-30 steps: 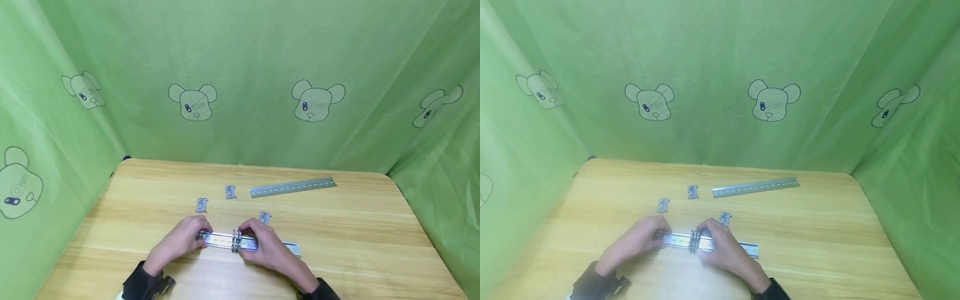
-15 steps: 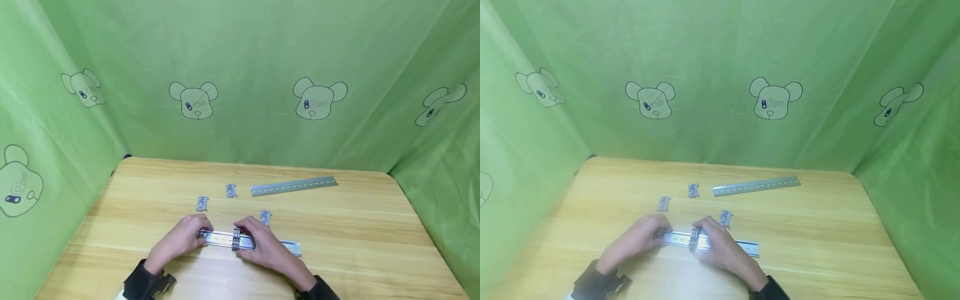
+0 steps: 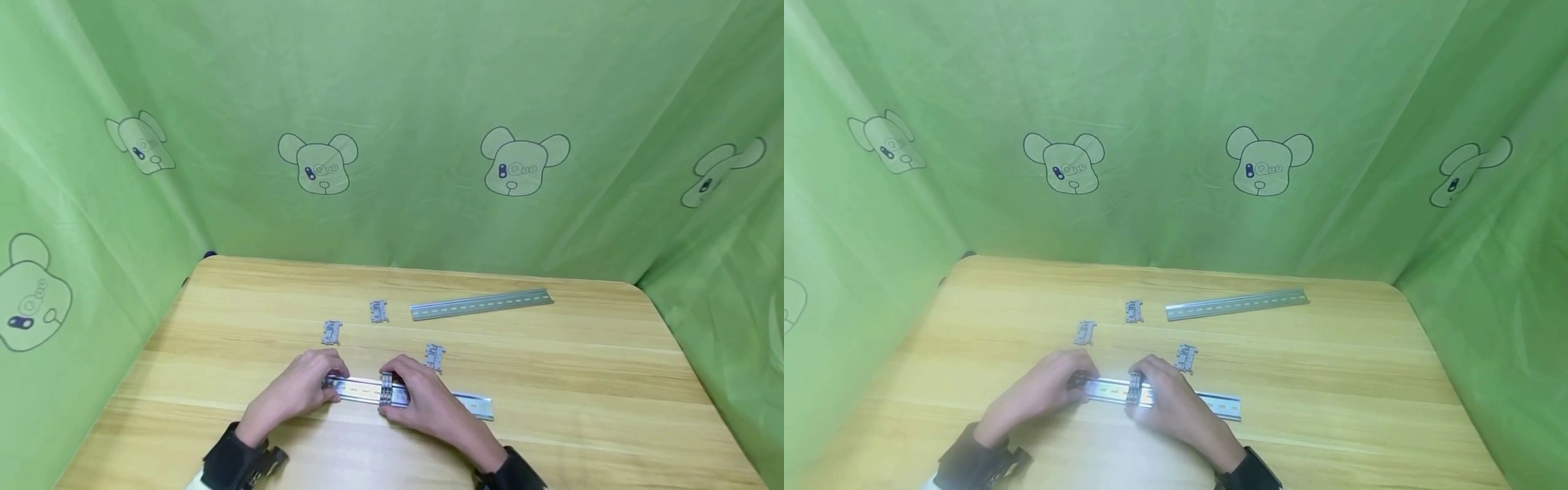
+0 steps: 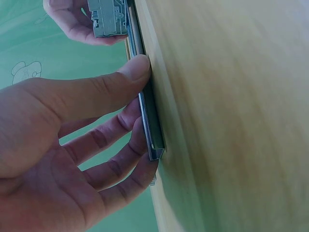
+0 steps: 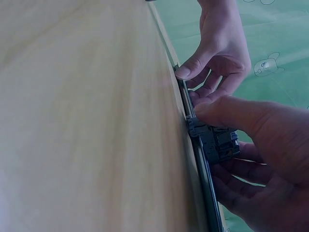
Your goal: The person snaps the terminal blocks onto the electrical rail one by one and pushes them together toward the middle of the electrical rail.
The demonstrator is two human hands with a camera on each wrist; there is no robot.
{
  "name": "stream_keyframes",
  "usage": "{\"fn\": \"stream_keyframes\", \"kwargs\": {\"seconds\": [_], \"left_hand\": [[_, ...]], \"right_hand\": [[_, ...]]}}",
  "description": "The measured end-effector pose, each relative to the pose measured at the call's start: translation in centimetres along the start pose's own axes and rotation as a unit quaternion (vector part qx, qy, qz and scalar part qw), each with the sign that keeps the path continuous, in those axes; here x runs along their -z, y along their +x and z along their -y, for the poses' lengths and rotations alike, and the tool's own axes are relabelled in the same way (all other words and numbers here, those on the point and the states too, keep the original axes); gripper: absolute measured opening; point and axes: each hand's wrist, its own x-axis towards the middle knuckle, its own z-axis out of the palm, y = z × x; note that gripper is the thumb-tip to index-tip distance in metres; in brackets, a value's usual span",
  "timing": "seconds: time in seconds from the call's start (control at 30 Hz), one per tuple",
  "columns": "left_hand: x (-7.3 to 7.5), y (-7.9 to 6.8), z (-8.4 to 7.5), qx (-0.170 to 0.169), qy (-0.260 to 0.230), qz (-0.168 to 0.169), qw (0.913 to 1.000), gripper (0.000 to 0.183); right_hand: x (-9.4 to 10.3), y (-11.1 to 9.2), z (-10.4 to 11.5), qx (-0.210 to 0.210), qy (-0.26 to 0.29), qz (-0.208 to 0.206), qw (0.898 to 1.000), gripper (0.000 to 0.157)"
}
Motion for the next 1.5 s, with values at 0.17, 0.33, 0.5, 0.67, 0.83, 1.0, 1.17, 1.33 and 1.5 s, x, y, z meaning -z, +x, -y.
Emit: {"fn": "stream_keyframes", "kwargs": {"seconds": [0.17,0.33,0.5,0.67,0.83,1.0,1.17,1.33,1.5], "left_hand": [[-0.1,0.0,0.1,0.002,-0.002,0.002,1.0000,0.031],[-0.2,0.0,0.1,0.005,-0.003,0.004,1.0000,0.032],[-0.1,0.1,0.1,0.007,-0.002,0.003,1.0000,0.032],[0.1,0.1,0.0,0.008,-0.002,0.004,1.0000,0.032],[0.1,0.0,-0.1,0.009,0.000,0.006,0.9999,0.032],[0.0,0.1,0.0,0.010,0.002,0.003,0.9999,0.032],[0.0,0.0,0.0,0.010,0.002,0.003,0.9999,0.032],[-0.1,0.0,0.1,0.008,0.005,0.004,0.9999,0.032],[0.0,0.0,0.0,0.008,0.006,0.004,0.9999,0.033]], "right_hand": [[0.3,0.0,0.0,-0.006,-0.003,0.002,1.000,0.053],[0.7,-0.3,-0.2,-0.016,0.003,0.006,1.000,0.052],[1.0,-0.6,-0.5,-0.009,0.005,-0.001,1.000,0.051],[1.1,-0.6,-0.7,-0.009,0.002,0.002,1.000,0.051],[1.1,-0.7,-0.8,-0.009,0.002,0.005,1.000,0.051],[1.2,-0.7,-0.8,-0.006,0.002,0.006,1.000,0.053],[1.2,-0.8,-0.8,-0.009,0.000,0.010,1.000,0.055],[1.2,-0.8,-0.8,-0.011,-0.001,0.014,1.000,0.057],[1.2,-0.8,-0.9,-0.002,0.003,0.015,1.000,0.063]]}}
